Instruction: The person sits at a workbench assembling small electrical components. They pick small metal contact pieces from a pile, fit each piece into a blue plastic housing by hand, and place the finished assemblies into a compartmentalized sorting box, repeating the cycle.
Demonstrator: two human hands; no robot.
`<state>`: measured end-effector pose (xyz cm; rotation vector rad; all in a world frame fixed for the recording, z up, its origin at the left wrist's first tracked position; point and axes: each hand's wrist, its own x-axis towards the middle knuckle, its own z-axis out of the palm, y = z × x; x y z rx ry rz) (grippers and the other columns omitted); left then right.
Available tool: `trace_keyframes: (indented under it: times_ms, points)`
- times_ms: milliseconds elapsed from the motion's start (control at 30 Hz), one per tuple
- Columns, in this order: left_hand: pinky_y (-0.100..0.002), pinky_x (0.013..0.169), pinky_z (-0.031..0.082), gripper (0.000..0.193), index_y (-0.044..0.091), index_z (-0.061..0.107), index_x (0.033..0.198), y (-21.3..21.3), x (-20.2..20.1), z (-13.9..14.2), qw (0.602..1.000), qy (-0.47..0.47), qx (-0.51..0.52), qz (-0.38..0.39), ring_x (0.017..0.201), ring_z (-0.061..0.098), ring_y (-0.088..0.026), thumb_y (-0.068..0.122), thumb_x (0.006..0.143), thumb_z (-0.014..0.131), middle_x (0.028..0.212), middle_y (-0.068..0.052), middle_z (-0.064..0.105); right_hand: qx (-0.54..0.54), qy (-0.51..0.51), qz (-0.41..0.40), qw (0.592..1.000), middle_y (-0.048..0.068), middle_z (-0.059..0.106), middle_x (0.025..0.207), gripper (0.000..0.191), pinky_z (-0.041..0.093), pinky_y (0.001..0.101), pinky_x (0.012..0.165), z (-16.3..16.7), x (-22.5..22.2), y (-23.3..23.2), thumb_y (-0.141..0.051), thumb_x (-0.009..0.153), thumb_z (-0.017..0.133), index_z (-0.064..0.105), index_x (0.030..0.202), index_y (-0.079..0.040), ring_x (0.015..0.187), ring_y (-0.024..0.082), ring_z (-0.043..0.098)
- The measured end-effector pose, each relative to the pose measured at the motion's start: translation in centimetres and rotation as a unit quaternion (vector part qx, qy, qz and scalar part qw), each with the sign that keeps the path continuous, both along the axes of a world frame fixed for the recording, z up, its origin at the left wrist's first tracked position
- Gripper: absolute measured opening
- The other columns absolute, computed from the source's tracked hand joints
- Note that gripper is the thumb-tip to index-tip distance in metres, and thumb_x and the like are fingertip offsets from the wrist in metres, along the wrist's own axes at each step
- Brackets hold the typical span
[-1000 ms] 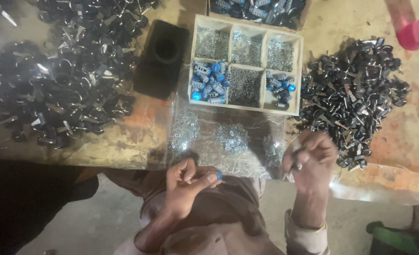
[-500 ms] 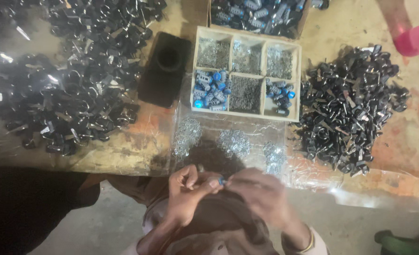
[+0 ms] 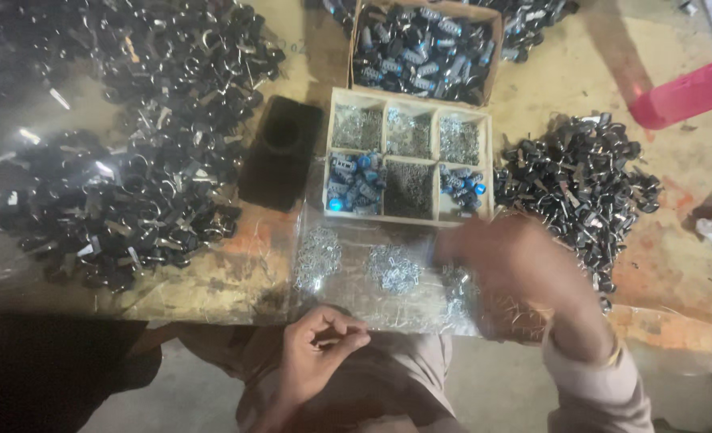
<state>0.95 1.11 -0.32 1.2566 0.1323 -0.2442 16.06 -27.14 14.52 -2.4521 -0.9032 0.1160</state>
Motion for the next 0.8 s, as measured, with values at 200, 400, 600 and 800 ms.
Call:
trace_keyframes:
  times_ms: [200,400,600,800]
  points:
    - [-0.025,0.073,0.06,0.017,0.002,0.067,0.096,-0.1,0.4,-0.2,0.998,0.013,0.06,0.001,0.089,0.077,-0.014,-0.003,0.085,0.08,0.098,-0.009,0.081,0.186,-0.287,-0.151,0.927,0.015,0.075,0.113,0.029,0.058,0.0346,0.085,-0.1,11.8,-0.3,0.01,0.091,0.073,0.071,0.118,0.001,0.098,0.024,0.074]
    - [-0.023,0.074,0.061,0.019,0.004,0.07,0.099,0.3,0.7,1.0,0.996,0.054,0.068,-0.031,0.096,0.076,-0.01,-0.001,0.084,0.079,0.102,-0.004,0.08,-0.017,-0.072,-0.228,0.971,0.013,0.077,0.096,0.016,0.057,0.0396,0.073,-3.0,9.5,-1.1,-0.016,0.094,0.076,0.078,0.11,-0.016,0.08,0.028,0.075]
    - [-0.023,0.07,0.059,0.021,0.004,0.068,0.103,1.8,1.6,3.3,0.994,0.02,0.056,-0.097,0.092,0.075,-0.009,0.0,0.086,0.078,0.1,-0.006,0.081,-0.274,0.089,-0.285,0.914,0.011,0.076,0.094,0.026,0.055,0.0481,0.074,-3.4,1.6,-5.9,-0.031,0.083,0.077,0.077,0.107,-0.02,0.086,0.035,0.072]
    - [-0.028,0.077,0.065,0.019,0.002,0.071,0.106,3.0,4.7,6.6,0.978,-0.102,0.131,-0.126,0.091,0.079,-0.012,0.001,0.088,0.077,0.102,-0.007,0.081,-0.145,-0.121,-0.272,0.944,0.005,0.07,0.114,0.019,0.05,0.046,0.092,-7.2,-4.1,-6.3,-0.025,0.089,0.069,0.077,0.101,-0.012,0.105,0.033,0.062]
